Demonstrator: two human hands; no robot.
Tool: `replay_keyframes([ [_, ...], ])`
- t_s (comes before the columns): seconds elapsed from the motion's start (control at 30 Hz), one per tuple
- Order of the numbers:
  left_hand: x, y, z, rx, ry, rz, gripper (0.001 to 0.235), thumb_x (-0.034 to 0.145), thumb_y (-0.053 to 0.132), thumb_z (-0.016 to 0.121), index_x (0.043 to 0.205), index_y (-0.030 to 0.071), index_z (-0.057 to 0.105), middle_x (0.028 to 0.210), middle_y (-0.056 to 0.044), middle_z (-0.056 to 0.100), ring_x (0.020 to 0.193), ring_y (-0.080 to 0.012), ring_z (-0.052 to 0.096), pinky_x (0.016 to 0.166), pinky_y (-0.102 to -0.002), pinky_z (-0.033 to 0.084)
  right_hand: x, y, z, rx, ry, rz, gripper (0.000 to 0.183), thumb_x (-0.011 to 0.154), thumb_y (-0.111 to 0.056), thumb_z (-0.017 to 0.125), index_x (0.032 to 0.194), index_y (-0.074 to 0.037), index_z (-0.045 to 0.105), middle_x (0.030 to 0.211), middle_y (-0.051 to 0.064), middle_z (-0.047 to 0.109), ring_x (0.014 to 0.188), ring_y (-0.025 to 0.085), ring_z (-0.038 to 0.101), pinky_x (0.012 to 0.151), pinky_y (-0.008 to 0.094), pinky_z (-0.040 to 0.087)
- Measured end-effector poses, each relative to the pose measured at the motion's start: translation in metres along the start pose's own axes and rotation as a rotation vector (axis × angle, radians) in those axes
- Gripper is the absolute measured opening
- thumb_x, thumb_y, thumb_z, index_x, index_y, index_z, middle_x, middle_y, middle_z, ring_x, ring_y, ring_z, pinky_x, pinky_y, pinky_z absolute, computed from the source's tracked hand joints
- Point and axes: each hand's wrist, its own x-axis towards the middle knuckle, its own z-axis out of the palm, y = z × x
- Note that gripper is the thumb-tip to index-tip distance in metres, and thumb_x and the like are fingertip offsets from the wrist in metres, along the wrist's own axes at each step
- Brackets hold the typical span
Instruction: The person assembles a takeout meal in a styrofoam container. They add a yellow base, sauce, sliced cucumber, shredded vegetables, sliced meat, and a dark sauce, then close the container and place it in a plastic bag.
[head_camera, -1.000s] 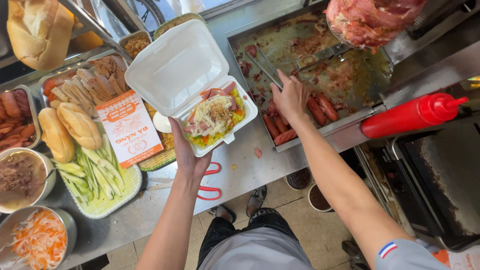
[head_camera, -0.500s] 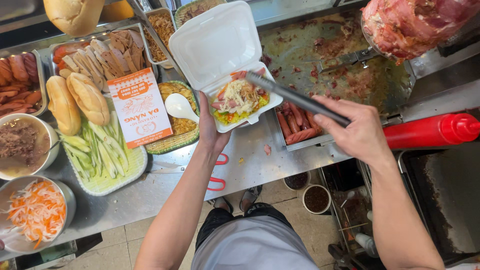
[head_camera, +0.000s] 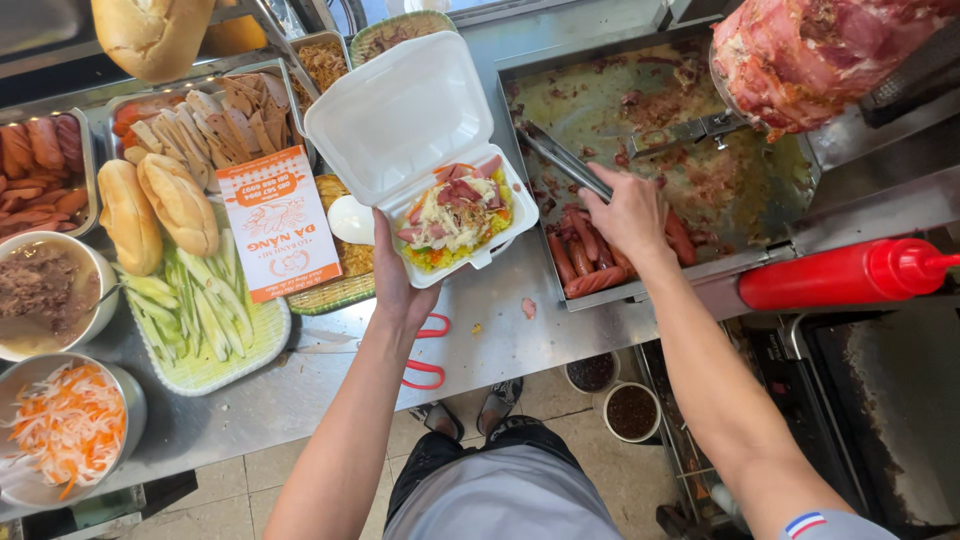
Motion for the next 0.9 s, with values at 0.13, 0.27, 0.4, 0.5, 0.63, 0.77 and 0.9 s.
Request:
replay_keyframes([
  [0.13, -0.003, -0.005, -0.001, 0.012, 0.032, -0.001, 0.077, 0.102, 0.066, 0.032, 0.157, 0.013, 0.036, 0.153, -0.013, 0.049, 0.139, -0.0328, 0.052, 0.109, -0.054, 0.048, -0.018, -0.001, -0.010, -0.100, 0.012, -0.035, 0.037, 0.092, -0.024, 0.077, 0.128, -0.017, 0.077, 0.091, 0.017, 0.076, 0.075, 0.033, 0.070, 0.069, 0.046, 0.054],
  [0.27, 0.003, -0.012, 0.001, 0.020, 0.071, -0.022, 0.078, 0.099, 0.067, 0.031, 0.156, 0.014, 0.036, 0.151, -0.013, 0.050, 0.137, -0.0330, 0.052, 0.106, -0.057, 0.048, -0.031, -0.013, -0.065, 0.121, -0.104, 0.275, 0.041, 0.092, -0.028, 0.076, 0.132, -0.019, 0.073, 0.089, 0.010, 0.080, 0.063, 0.020, 0.067, 0.060, 0.037, 0.052],
  [0.4, 0.010, -0.020, 0.003, -0.041, 0.073, -0.037, 0.079, 0.100, 0.067, 0.031, 0.156, 0.013, 0.036, 0.153, -0.014, 0.049, 0.139, -0.0332, 0.051, 0.111, -0.057, 0.047, -0.047, -0.029, -0.123, 0.280, -0.108, 0.025, 0.041, 0.092, -0.022, 0.079, 0.132, -0.012, 0.074, 0.095, 0.009, 0.078, 0.072, 0.008, 0.065, 0.065, 0.027, 0.052],
  [0.5, 0.009, -0.026, 0.007, -0.051, 0.049, -0.055, 0.079, 0.101, 0.067, 0.031, 0.157, 0.012, 0.036, 0.154, -0.015, 0.049, 0.140, -0.0333, 0.051, 0.113, -0.056, 0.046, -0.057, -0.045, -0.141, 0.379, -0.213, -0.019, 0.043, 0.091, -0.019, 0.079, 0.132, -0.011, 0.073, 0.097, 0.008, 0.077, 0.079, 0.007, 0.062, 0.069, 0.027, 0.051],
  [0.63, 0.003, -0.030, 0.011, -0.048, 0.013, -0.080, 0.078, 0.101, 0.066, 0.029, 0.156, 0.011, 0.037, 0.153, -0.014, 0.049, 0.138, -0.0335, 0.051, 0.109, -0.056, 0.047, -0.067, -0.056, -0.139, 0.303, -0.282, -0.175, 0.048, 0.085, -0.018, 0.083, 0.131, -0.011, 0.073, 0.094, 0.010, 0.072, 0.079, 0.010, 0.064, 0.071, 0.027, 0.053],
  [0.77, 0.002, -0.024, 0.009, -0.048, 0.010, -0.049, 0.078, 0.102, 0.066, 0.028, 0.157, 0.011, 0.037, 0.153, -0.015, 0.049, 0.138, -0.0340, 0.052, 0.109, -0.055, 0.048, -0.057, -0.039, -0.128, 0.385, -0.251, -0.100, 0.053, 0.084, -0.017, 0.083, 0.136, -0.013, 0.072, 0.090, 0.012, 0.071, 0.078, 0.013, 0.063, 0.068, 0.027, 0.049],
  [0.9, -0.002, -0.016, 0.003, -0.018, 0.068, -0.004, 0.077, 0.101, 0.066, 0.028, 0.157, 0.014, 0.035, 0.152, -0.013, 0.048, 0.138, -0.0336, 0.052, 0.107, -0.056, 0.048, -0.020, -0.010, -0.090, 0.275, -0.088, -0.028, 0.045, 0.092, -0.026, 0.078, 0.135, -0.018, 0.069, 0.098, 0.007, 0.076, 0.085, 0.018, 0.074, 0.075, 0.031, 0.055],
])
